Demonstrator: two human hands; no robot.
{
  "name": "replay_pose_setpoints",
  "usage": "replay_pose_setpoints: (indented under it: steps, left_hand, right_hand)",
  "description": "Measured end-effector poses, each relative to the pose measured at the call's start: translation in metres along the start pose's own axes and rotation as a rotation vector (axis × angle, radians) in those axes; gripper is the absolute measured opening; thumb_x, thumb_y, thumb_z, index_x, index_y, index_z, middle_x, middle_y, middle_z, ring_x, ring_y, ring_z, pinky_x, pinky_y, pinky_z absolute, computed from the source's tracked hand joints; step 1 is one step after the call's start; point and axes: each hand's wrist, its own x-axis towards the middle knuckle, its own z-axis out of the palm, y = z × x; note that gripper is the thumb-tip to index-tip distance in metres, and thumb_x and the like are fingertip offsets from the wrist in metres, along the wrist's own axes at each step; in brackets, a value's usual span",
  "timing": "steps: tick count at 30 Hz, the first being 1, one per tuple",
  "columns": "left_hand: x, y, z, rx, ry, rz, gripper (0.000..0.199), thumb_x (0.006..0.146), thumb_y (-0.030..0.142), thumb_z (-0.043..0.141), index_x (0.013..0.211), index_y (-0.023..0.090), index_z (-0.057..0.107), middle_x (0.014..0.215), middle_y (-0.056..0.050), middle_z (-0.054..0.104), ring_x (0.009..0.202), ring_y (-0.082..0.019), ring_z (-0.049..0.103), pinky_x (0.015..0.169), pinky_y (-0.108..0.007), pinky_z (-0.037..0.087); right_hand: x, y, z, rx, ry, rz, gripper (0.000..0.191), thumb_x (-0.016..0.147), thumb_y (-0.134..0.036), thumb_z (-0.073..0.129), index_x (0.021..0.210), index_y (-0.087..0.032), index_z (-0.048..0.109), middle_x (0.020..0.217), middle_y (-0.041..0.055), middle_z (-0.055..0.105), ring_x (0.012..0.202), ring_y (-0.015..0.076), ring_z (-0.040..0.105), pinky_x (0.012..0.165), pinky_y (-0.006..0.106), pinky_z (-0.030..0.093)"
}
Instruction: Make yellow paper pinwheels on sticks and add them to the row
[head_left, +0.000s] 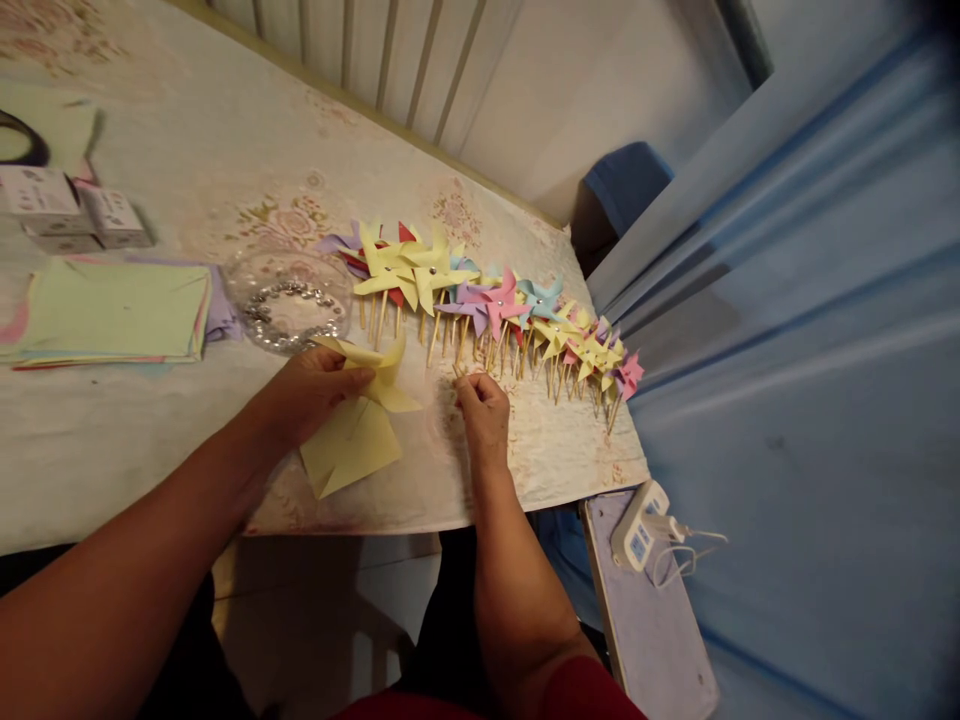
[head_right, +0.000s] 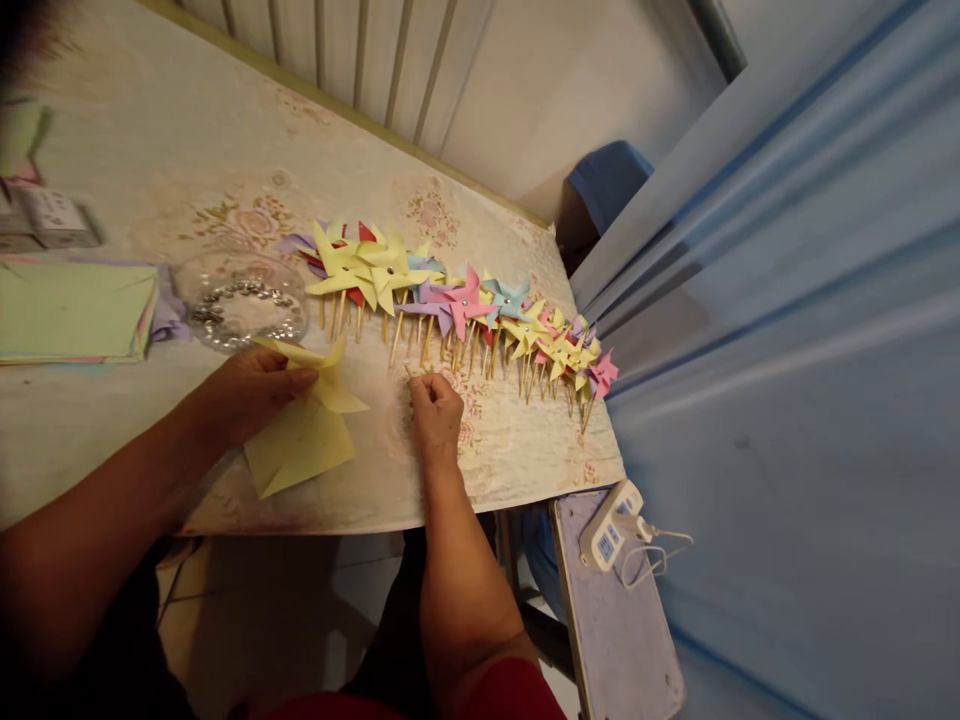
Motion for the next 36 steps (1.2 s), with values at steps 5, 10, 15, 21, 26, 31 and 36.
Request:
replay_pose_setpoints:
  steps: [5, 10, 15, 21, 26, 31, 36]
  left_hand:
    - [-0.0015, 0.001, 0.0011, -0.022, -0.006, 0.006, 0.038, 0.064, 0.03, 0.083, 0.092, 0.009, 0.071, 0.079, -0.006, 0.073, 0.068, -0.017, 0.064, 0.064, -0.028, 0.05]
    - [-0.0016, 0.0006, 0.0026, -0.012, 0.002, 0.021, 0.032, 0.064, 0.029, 0.082, 0.089, 0.012, 0.072, 0.077, -0.005, 0.072, 0.069, -0.016, 0.064, 0.065, -0.027, 0.051]
    - [-0.0018, 0.0005, 0.0035, -0.013, 0.001, 0.022, 0.029, 0.059, 0.032, 0.084, 0.081, 0.017, 0.074, 0.076, -0.005, 0.072, 0.065, -0.017, 0.063, 0.058, -0.026, 0.051]
    - [-0.0018, 0.0017, 0.0035, 0.0, 0.013, 0.026, 0.027, 0.061, 0.029, 0.082, 0.083, 0.015, 0.075, 0.077, -0.005, 0.071, 0.067, -0.017, 0.063, 0.06, -0.027, 0.05]
    - [-0.0024, 0.0018, 0.0035, -0.016, -0.001, 0.001, 0.033, 0.06, 0.031, 0.084, 0.084, 0.013, 0.073, 0.075, -0.005, 0.073, 0.064, -0.016, 0.063, 0.059, -0.027, 0.05]
    - [-0.0036, 0.0019, 0.004, -0.051, -0.011, -0.001, 0.037, 0.06, 0.029, 0.085, 0.089, 0.01, 0.072, 0.077, -0.006, 0.074, 0.063, -0.016, 0.064, 0.058, -0.026, 0.051]
    - [-0.0034, 0.0021, 0.0046, -0.046, 0.003, -0.001, 0.035, 0.057, 0.029, 0.085, 0.084, 0.011, 0.072, 0.072, -0.005, 0.073, 0.062, -0.016, 0.064, 0.057, -0.025, 0.05]
  right_hand:
    - [0.0012, 0.0015, 0.0014, 0.047, -0.007, -0.003, 0.017, 0.081, -0.033, 0.055, 0.072, -0.021, 0.063, 0.061, -0.0058, 0.049, 0.059, 0.0129, 0.044, 0.059, 0.025, 0.034]
    - [0.0007, -0.0015, 0.0012, 0.037, 0.003, -0.017, 0.018, 0.082, -0.036, 0.056, 0.074, -0.021, 0.064, 0.061, -0.006, 0.047, 0.059, 0.0128, 0.043, 0.06, 0.025, 0.035]
    - [-0.0002, -0.0035, 0.0005, -0.005, 0.027, -0.025, 0.021, 0.083, -0.035, 0.055, 0.066, -0.022, 0.057, 0.062, -0.0056, 0.046, 0.062, 0.0132, 0.043, 0.064, 0.025, 0.036]
    - [0.0005, -0.0017, 0.0, 0.011, -0.01, -0.06, 0.02, 0.084, -0.034, 0.053, 0.078, -0.021, 0.067, 0.067, -0.0033, 0.053, 0.069, 0.0151, 0.049, 0.068, 0.027, 0.04]
    - [0.0, -0.0039, 0.0001, 0.017, -0.001, -0.069, 0.021, 0.085, -0.035, 0.052, 0.085, -0.022, 0.069, 0.071, -0.0025, 0.057, 0.072, 0.016, 0.052, 0.07, 0.027, 0.041]
    - [-0.0011, -0.0083, 0.0005, -0.053, 0.044, -0.092, 0.023, 0.085, -0.035, 0.051, 0.067, -0.022, 0.057, 0.065, -0.0044, 0.05, 0.067, 0.0147, 0.048, 0.066, 0.026, 0.038]
    - [-0.0008, -0.0035, -0.0004, -0.059, 0.005, -0.098, 0.023, 0.088, -0.035, 0.049, 0.073, -0.022, 0.062, 0.066, -0.0034, 0.054, 0.069, 0.0157, 0.052, 0.068, 0.027, 0.04]
